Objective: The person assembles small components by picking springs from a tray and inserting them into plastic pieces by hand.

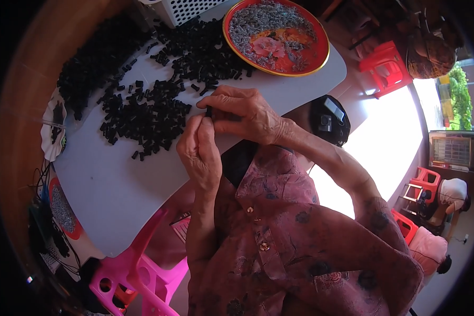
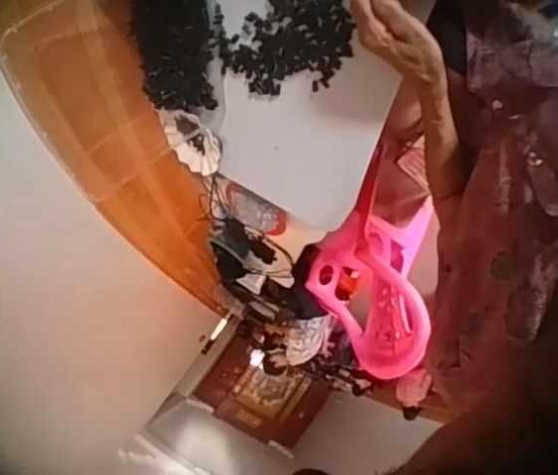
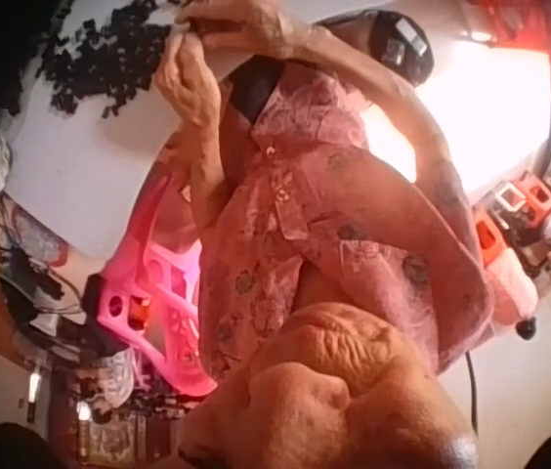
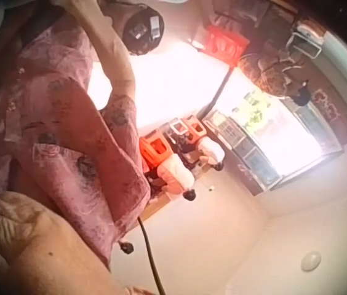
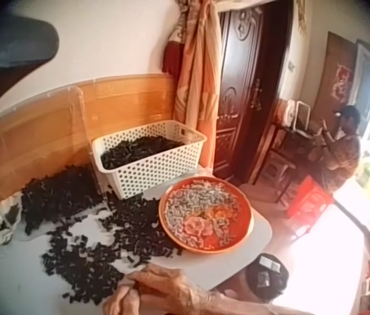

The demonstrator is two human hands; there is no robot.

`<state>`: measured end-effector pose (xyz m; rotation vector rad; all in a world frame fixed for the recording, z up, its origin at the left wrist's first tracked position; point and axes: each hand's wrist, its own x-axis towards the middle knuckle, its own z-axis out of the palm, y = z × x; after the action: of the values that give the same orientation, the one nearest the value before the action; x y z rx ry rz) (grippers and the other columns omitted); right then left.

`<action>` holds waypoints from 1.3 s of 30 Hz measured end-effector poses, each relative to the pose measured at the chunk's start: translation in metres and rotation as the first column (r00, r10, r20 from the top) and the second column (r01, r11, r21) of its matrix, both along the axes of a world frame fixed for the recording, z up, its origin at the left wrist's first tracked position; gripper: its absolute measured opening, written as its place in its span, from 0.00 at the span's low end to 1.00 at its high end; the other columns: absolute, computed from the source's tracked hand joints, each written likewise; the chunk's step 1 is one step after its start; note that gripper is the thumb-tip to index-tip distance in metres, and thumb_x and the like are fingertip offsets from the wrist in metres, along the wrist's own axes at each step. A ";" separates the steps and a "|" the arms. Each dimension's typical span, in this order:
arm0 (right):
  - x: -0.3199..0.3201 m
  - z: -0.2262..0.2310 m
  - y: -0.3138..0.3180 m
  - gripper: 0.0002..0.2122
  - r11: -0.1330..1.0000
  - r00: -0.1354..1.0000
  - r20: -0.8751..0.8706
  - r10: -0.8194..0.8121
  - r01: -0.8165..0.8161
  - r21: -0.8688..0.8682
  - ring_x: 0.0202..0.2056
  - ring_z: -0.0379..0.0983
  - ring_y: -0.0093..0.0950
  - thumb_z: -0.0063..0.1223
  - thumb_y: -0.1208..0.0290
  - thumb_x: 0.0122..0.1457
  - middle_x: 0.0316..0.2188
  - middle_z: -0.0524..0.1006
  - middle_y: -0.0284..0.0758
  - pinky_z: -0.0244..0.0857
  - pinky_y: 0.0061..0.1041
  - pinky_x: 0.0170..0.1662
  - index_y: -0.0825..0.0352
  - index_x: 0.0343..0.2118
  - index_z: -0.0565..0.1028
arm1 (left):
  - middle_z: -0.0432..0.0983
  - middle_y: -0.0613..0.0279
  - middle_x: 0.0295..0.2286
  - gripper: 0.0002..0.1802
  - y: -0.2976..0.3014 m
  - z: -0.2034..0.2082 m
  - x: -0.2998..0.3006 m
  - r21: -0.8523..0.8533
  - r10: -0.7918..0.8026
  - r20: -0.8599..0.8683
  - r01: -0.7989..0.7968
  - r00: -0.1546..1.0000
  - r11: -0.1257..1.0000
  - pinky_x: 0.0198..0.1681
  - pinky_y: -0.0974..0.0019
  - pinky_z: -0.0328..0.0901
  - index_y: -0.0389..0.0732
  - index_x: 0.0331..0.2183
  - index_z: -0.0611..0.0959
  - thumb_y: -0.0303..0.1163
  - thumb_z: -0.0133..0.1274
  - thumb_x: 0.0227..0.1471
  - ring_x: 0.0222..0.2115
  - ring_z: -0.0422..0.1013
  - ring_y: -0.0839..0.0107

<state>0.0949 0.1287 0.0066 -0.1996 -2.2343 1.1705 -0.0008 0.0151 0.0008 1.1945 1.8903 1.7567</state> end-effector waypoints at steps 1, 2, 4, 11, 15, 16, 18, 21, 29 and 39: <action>0.000 0.000 -0.001 0.20 0.998 1.000 -0.015 -0.027 0.028 0.047 0.28 0.71 0.28 0.59 0.78 0.46 0.30 0.71 0.36 0.66 0.25 0.32 0.68 0.45 0.73 | 0.67 0.60 0.19 0.09 0.001 -0.002 0.000 0.001 0.001 0.000 -0.001 1.000 1.000 0.24 0.70 0.57 0.31 0.30 0.75 0.27 0.42 0.56 0.20 0.60 0.76; 0.000 -0.001 -0.003 0.19 0.994 0.998 -0.030 -0.054 0.057 0.093 0.27 0.71 0.29 0.58 0.78 0.46 0.30 0.71 0.36 0.66 0.25 0.31 0.69 0.45 0.73 | 0.67 0.59 0.19 0.10 0.001 -0.006 0.000 0.032 0.013 -0.011 -0.013 1.000 0.999 0.25 0.70 0.58 0.31 0.31 0.75 0.27 0.42 0.56 0.21 0.61 0.75; 0.000 -0.001 -0.007 0.19 0.991 0.997 -0.033 -0.073 0.077 0.109 0.27 0.71 0.31 0.58 0.78 0.46 0.30 0.71 0.37 0.66 0.26 0.31 0.69 0.44 0.72 | 0.68 0.58 0.20 0.10 0.002 -0.008 0.001 0.062 0.028 -0.021 -0.027 0.999 0.998 0.25 0.70 0.59 0.30 0.31 0.75 0.27 0.41 0.56 0.21 0.62 0.75; -0.003 -0.005 -0.015 0.18 0.951 0.986 -0.067 -0.153 0.165 0.261 0.26 0.72 0.35 0.58 0.76 0.46 0.31 0.71 0.39 0.67 0.29 0.28 0.73 0.42 0.71 | 0.66 0.59 0.20 0.11 0.001 -0.005 0.003 0.032 0.057 0.027 -0.057 0.998 0.998 0.25 0.70 0.58 0.31 0.30 0.74 0.28 0.40 0.57 0.21 0.60 0.76; -0.007 -0.008 -0.021 0.19 0.877 0.973 -0.168 -0.155 0.214 0.430 0.26 0.72 0.35 0.59 0.77 0.43 0.29 0.71 0.41 0.67 0.29 0.26 0.76 0.40 0.71 | 0.62 0.62 0.18 0.14 0.000 -0.001 -0.001 -0.020 -0.003 0.080 0.005 0.997 1.000 0.24 0.70 0.55 0.32 0.28 0.73 0.32 0.39 0.57 0.20 0.57 0.76; -0.008 -0.007 -0.022 0.19 0.879 0.973 -0.170 -0.155 0.214 0.427 0.26 0.72 0.35 0.59 0.77 0.43 0.29 0.71 0.41 0.67 0.29 0.26 0.76 0.40 0.71 | 0.62 0.62 0.18 0.14 -0.001 0.001 -0.001 -0.023 -0.002 0.078 0.004 0.997 1.000 0.24 0.70 0.55 0.32 0.28 0.73 0.32 0.39 0.57 0.20 0.57 0.76; -0.009 -0.006 -0.024 0.18 0.881 0.969 -0.181 -0.170 0.231 0.413 0.26 0.72 0.35 0.59 0.76 0.44 0.29 0.71 0.40 0.67 0.28 0.26 0.74 0.41 0.71 | 0.60 0.62 0.18 0.15 -0.002 0.003 -0.001 -0.057 0.000 0.137 0.008 0.991 0.998 0.24 0.69 0.54 0.32 0.27 0.73 0.34 0.39 0.57 0.20 0.56 0.76; -0.006 -0.012 -0.024 0.18 0.944 0.971 -0.115 -0.209 0.231 0.237 0.25 0.72 0.34 0.59 0.77 0.45 0.28 0.71 0.38 0.67 0.28 0.26 0.71 0.41 0.72 | 0.60 0.63 0.18 0.15 -0.001 0.001 -0.001 -0.066 0.039 0.140 -0.030 0.989 0.997 0.24 0.70 0.54 0.33 0.27 0.73 0.34 0.40 0.57 0.20 0.56 0.76; -0.009 0.003 -0.017 0.16 0.984 0.973 -0.144 -0.179 0.177 -0.025 0.24 0.71 0.23 0.62 0.78 0.45 0.25 0.72 0.34 0.65 0.21 0.27 0.70 0.40 0.75 | 0.62 0.68 0.19 0.18 0.000 0.001 0.001 -0.014 0.052 0.175 -0.050 0.983 0.999 0.26 0.72 0.55 0.33 0.25 0.71 0.36 0.37 0.60 0.22 0.57 0.79; -0.084 0.095 0.163 0.14 0.747 0.889 -0.176 -0.422 0.451 0.488 0.28 0.73 0.34 0.61 0.66 0.49 0.27 0.75 0.40 0.67 0.29 0.31 0.71 0.35 0.76 | 0.67 0.58 0.22 0.12 -0.003 -0.003 -0.003 0.116 -0.099 0.162 0.081 0.982 0.990 0.29 0.72 0.59 0.32 0.23 0.68 0.26 0.35 0.55 0.23 0.63 0.72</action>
<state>0.0112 0.2917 0.1014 -0.4360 -2.1966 0.2953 -0.0040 0.0125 -0.0019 1.1124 1.6392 1.8683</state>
